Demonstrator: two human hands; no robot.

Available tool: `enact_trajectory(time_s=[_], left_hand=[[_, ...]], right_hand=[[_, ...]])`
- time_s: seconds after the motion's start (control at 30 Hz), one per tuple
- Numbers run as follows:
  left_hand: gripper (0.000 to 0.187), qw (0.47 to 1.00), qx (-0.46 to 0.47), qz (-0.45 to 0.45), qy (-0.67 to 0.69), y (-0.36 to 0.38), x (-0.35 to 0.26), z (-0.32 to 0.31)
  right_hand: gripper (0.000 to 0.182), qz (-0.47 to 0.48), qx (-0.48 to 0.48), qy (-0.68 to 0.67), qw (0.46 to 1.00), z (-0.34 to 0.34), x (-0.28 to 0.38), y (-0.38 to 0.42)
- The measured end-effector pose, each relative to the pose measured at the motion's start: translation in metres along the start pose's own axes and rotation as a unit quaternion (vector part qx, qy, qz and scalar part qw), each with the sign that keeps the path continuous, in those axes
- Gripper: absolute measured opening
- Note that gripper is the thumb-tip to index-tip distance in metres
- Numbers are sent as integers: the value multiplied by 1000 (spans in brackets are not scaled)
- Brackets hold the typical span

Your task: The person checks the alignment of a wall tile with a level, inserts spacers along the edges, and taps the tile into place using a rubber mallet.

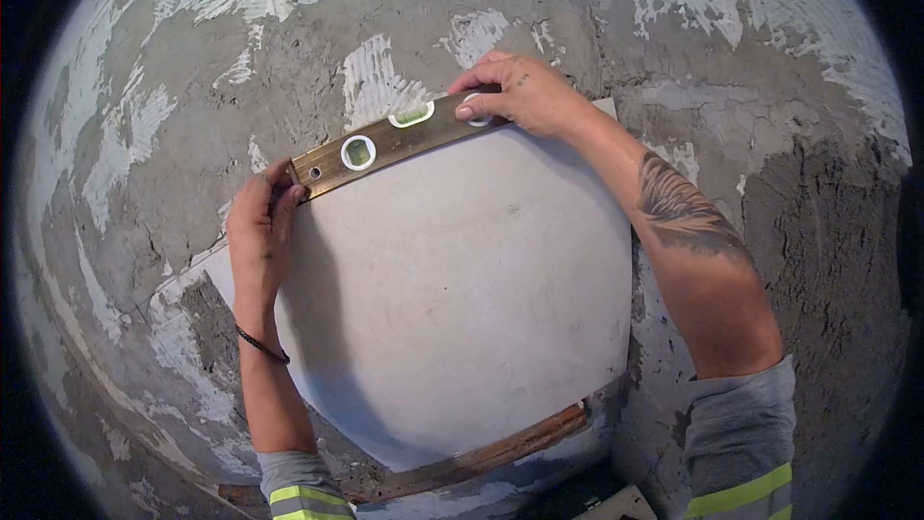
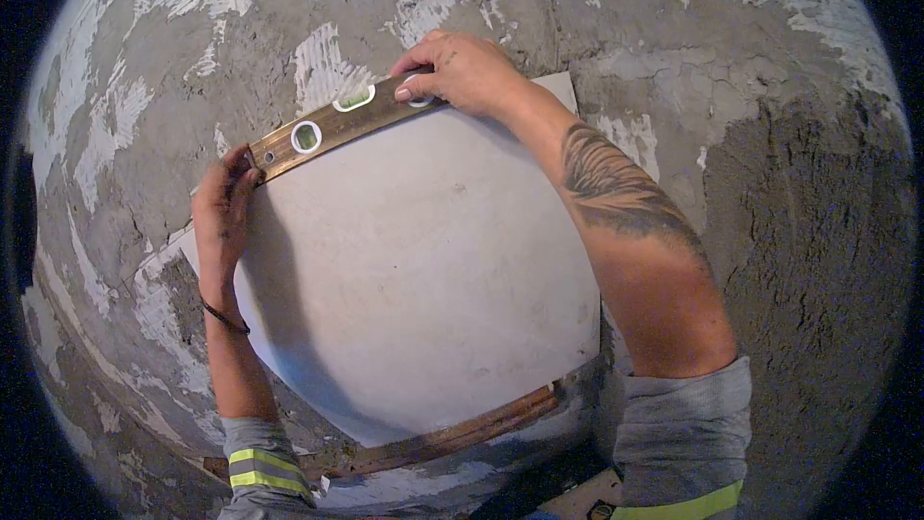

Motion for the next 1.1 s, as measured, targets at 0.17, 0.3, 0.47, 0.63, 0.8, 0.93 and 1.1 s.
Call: enact_trajectory(time_s=[0.17, 0.3, 0.47, 0.63, 0.8, 0.93, 1.1], left_hand=[[50, 997, 47, 2, 53, -2, -18, -3], [55, 997, 66, -26, -36, -5, -25, -2], [54, 997, 74, 10, -18, -6, -21, -4], [51, 997, 70, 2, -33, -7, -24, -4], [50, 998, 59, -22, -3, -6, -27, -4], [51, 997, 67, -32, -30, -4, -24, -5], [50, 997, 64, -36, -28, -3, -22, -6]], right_hand=[[32, -1, 15, -19, 1000, -2, -4, -3], [30, 39, 27, -82, 995, 2, -3, -3], [30, 38, -23, -23, 999, 25, -9, 7], [30, 8, -18, -33, 999, 29, -28, 7], [30, -27, 18, -84, 996, 25, -34, 5], [31, -76, -17, -153, 985, 26, -45, 9], [33, -160, -118, -152, 968, 41, -66, 15]])
Point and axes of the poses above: each hand's wrist, its own y-axis away from the middle knuckle, its own z-axis out of the back of the hand, x = y × z, the point moved 9 cm from there along -y, towards the middle knuckle, and after that the axes turned 9 degrees about -z, right-handed, at the moved point
